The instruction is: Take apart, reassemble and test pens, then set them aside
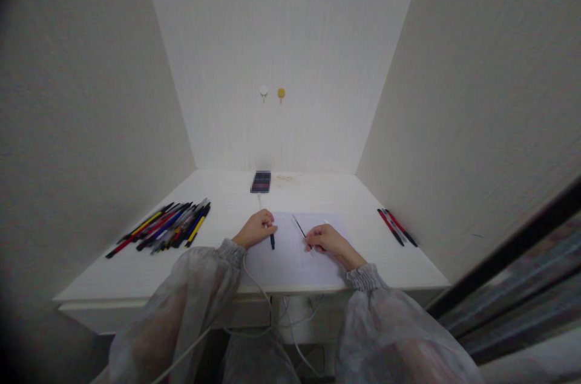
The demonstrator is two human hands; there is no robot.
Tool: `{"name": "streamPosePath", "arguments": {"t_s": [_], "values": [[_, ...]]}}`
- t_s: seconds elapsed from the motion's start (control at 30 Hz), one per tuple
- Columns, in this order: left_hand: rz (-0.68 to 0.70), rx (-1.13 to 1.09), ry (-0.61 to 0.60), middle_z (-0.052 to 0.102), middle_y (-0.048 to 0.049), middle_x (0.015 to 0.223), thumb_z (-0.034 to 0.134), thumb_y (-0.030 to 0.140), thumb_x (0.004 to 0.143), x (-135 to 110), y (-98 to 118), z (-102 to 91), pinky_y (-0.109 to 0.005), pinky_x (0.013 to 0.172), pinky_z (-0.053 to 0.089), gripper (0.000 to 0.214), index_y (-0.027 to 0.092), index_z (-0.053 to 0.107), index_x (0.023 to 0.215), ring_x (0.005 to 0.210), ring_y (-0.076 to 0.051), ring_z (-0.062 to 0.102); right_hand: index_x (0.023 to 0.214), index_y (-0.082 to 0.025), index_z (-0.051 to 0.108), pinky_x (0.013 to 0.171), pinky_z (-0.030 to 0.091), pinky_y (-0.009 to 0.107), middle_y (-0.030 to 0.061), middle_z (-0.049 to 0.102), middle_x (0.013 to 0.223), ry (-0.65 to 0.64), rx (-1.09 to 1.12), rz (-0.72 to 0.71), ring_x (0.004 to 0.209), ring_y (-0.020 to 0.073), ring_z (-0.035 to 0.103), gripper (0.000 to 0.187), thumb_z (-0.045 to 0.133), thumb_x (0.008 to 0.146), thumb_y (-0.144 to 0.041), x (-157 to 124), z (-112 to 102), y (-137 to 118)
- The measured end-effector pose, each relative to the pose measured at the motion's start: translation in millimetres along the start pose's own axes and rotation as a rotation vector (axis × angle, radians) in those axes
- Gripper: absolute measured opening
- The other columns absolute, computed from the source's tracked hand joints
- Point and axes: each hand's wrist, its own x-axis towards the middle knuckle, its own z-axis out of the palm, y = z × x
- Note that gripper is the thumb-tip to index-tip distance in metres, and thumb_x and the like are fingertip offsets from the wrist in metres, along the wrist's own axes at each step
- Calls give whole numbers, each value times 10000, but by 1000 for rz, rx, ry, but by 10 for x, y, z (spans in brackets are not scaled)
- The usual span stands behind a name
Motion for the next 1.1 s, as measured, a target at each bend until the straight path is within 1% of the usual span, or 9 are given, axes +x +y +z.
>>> {"name": "streamPosePath", "arguments": {"t_s": [0.23,0.37,0.47,0.5,0.57,0.67,0.77,0.93,1.1], "values": [[28,50,1,514,-40,828,635,372,625,13,4,26,-277,747,399,232,147,592,596,744,-131,498,546,-127,553,365,180,196,-10,553,471,-4,2,7,346,33,300,171,567,611,-284,-5,25,80],[28,8,109,508,-33,770,562,436,689,20,10,12,-276,713,402,297,146,602,741,724,-135,490,549,-125,558,361,196,194,1,577,502,-2,31,9,356,37,320,171,573,610,-284,-52,37,61],[-16,-14,184,518,-33,741,496,446,734,55,29,-2,-263,657,399,322,141,598,726,665,-123,476,558,-116,569,367,217,191,5,580,502,-4,46,-9,366,38,336,176,581,608,-284,-83,29,41],[-43,-28,181,525,-32,728,497,448,731,74,51,-5,-259,638,396,327,139,602,720,647,-120,473,563,-113,575,370,222,191,5,578,496,-3,46,-16,366,38,336,179,583,608,-286,-92,24,34],[-115,-91,100,545,-29,696,516,451,708,123,131,-6,-251,590,388,333,136,617,742,602,-113,468,570,-108,581,375,228,191,4,574,486,-1,42,-26,364,37,335,192,585,610,-295,-107,16,15],[-240,-321,-137,580,-28,682,517,448,695,193,327,8,-233,498,367,364,122,617,822,494,-84,444,573,-109,582,381,234,193,6,583,495,-9,38,-36,365,37,334,200,588,609,-305,-137,24,-27],[-298,-551,-202,611,-54,760,521,444,690,229,533,43,-206,467,352,367,109,602,816,478,-55,438,575,-113,579,387,242,194,5,589,507,-20,48,-53,371,39,338,190,588,607,-300,-186,62,-73],[-354,-658,-172,550,-4,583,588,407,646,239,700,92,-175,434,322,306,103,565,648,445,-37,405,583,-125,565,388,235,192,1,604,534,-29,64,-47,374,40,341,161,579,607,-283,-306,125,-89],[-393,-663,-46,479,25,498,554,403,679,262,641,58,-177,440,327,310,105,539,595,426,-36,394,589,-121,564,381,236,184,2,601,528,-36,47,-33,373,41,351,134,571,604,-254,-409,46,-22]]}}
